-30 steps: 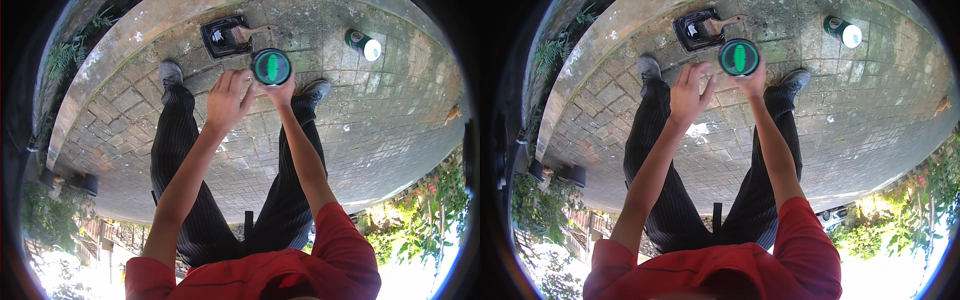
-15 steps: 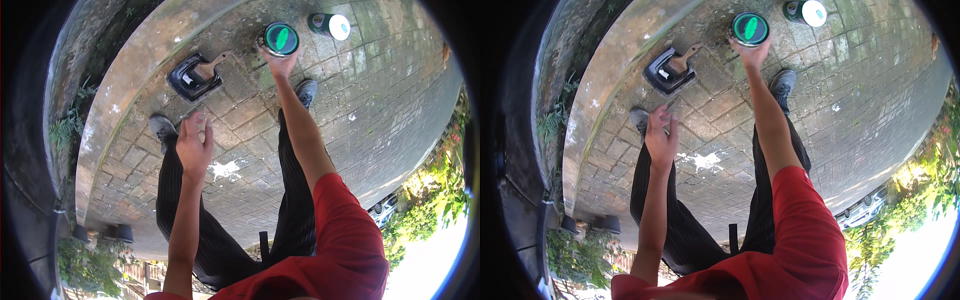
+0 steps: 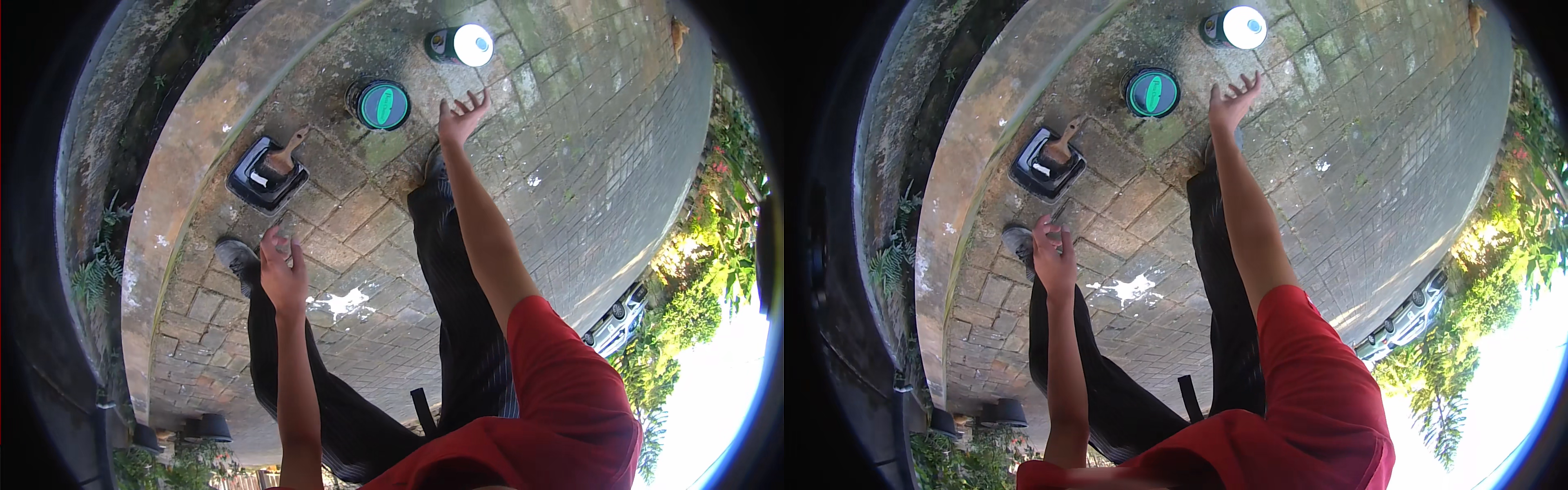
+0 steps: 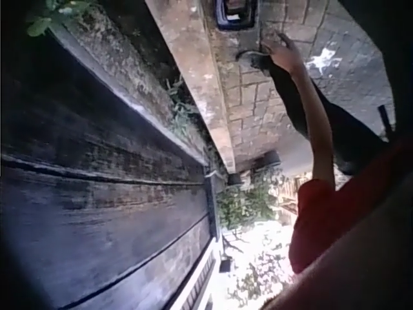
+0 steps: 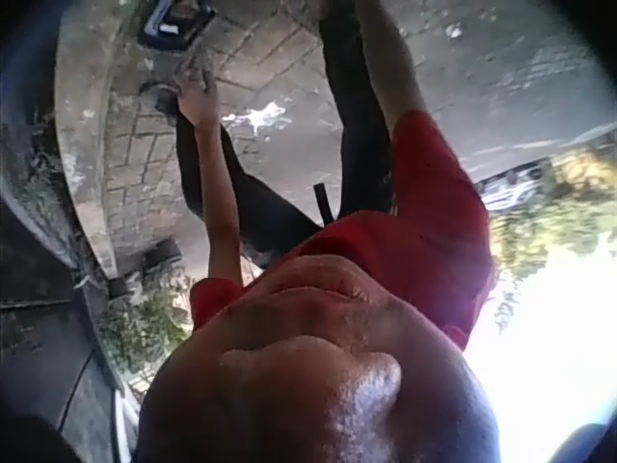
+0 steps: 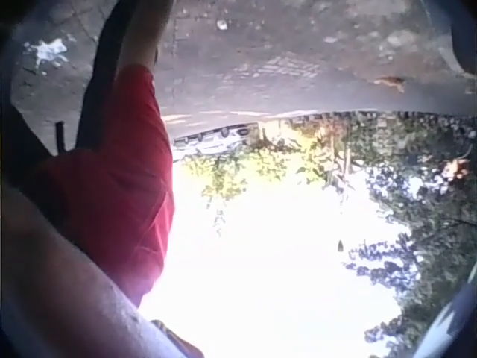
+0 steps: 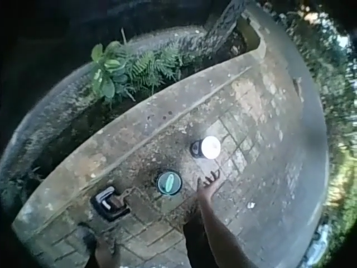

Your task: Mixing paint and pouring it into a paint tray.

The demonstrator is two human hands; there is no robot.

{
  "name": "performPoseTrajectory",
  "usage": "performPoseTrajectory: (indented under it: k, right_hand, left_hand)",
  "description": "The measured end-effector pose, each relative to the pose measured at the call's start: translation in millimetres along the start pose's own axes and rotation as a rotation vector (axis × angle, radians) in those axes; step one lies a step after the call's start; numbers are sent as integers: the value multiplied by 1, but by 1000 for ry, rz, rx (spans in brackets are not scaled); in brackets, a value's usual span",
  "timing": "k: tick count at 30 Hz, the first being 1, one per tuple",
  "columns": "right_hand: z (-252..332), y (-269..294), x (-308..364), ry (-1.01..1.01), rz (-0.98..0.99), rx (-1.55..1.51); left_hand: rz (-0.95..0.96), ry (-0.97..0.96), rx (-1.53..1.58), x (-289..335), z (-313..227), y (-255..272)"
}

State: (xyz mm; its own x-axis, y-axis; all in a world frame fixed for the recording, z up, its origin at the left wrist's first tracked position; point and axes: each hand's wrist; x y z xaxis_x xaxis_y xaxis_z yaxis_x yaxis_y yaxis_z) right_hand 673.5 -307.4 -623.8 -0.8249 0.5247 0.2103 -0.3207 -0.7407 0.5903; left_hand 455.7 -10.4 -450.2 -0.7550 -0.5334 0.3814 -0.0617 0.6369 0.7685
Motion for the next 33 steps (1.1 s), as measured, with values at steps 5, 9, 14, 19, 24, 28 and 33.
performPoseTrajectory:
  k: [5, 9, 14, 19, 24, 28, 33]
  right_hand:
    - [44, 12, -96, 704, -10, 830]
    - [68, 4, -160, 1242, 464, 916]
    - [74, -3, -182, 1027, 673, 1004]
    - [85, 32, -108, 637, 316, 1003]
    - [108, 102, -12, 560, 126, 919]
    - [141, 149, 73, 497, 149, 933]
    - [201, 160, 198, 358, 483, 834]
  left_hand:
    - [21, 80, -35, 1, 6, -3]
    - [19, 97, -30, 2, 5, -1]
    - [46, 98, -98, 0, -2, -10]
    - [4, 142, -34, -1, 0, -8]
    - [42, 182, 122, 20, 6, -5]
    - [202, 292, 468, 78, -19, -17]
    - [217, 41, 605, 132, -64, -7]
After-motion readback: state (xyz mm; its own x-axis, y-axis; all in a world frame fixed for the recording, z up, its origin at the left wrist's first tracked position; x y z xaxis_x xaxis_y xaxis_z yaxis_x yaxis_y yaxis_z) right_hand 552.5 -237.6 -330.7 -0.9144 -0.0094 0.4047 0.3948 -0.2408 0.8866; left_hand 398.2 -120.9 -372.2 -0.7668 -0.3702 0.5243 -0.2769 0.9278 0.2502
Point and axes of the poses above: each hand's wrist, its own x-axis away from the middle knuckle, its own y-axis out of the back of the hand, z = x × y, and after that the axes turned 8 degrees about -z, right-handed
